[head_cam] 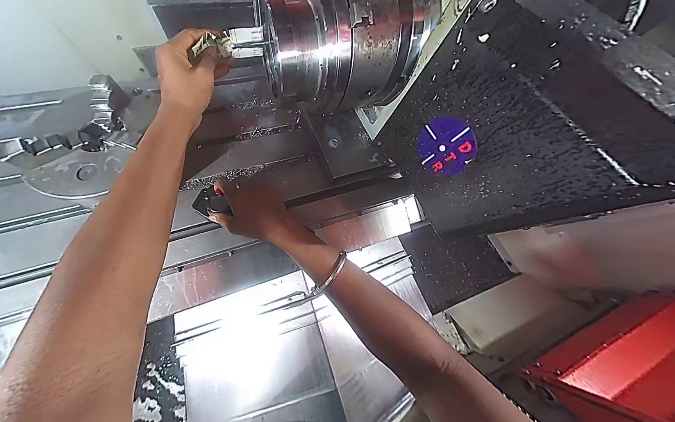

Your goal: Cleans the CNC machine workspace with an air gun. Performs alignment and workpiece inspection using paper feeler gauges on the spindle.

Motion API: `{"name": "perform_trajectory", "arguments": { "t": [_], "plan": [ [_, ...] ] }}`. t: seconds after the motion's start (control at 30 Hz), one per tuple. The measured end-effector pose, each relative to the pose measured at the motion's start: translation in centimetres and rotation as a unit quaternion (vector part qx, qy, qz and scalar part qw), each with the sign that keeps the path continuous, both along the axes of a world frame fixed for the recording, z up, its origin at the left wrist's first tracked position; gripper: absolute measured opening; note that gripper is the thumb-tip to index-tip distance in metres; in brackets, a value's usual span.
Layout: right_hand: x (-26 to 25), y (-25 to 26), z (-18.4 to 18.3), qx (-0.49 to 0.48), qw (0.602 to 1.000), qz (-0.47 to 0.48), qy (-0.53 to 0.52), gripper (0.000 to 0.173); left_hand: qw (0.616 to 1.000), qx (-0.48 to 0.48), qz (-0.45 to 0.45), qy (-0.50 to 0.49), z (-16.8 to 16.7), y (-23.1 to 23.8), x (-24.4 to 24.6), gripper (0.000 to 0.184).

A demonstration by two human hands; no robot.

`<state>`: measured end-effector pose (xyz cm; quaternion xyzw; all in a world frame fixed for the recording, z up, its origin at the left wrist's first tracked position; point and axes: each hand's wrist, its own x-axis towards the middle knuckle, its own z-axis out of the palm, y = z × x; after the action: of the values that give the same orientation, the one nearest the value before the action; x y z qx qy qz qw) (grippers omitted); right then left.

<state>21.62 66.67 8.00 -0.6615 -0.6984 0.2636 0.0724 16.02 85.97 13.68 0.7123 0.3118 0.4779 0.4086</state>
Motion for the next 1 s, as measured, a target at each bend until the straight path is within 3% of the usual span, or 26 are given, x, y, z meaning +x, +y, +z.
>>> {"name": "perform_trajectory", "arguments": {
  "t": [0.43,1.0],
  "plan": [
    [0.01,0.00,-0.14,0.001,1.000,-0.004,-0.001,0.060,1.000,0.008,0.007,0.007,-0.05,0.15,-0.26,0.027],
    [0.05,0.06,-0.29,0.011,1.000,-0.004,-0.002,0.055,1.000,0.009,0.016,0.015,0.07,0.15,-0.42,0.027]
  ]
}}
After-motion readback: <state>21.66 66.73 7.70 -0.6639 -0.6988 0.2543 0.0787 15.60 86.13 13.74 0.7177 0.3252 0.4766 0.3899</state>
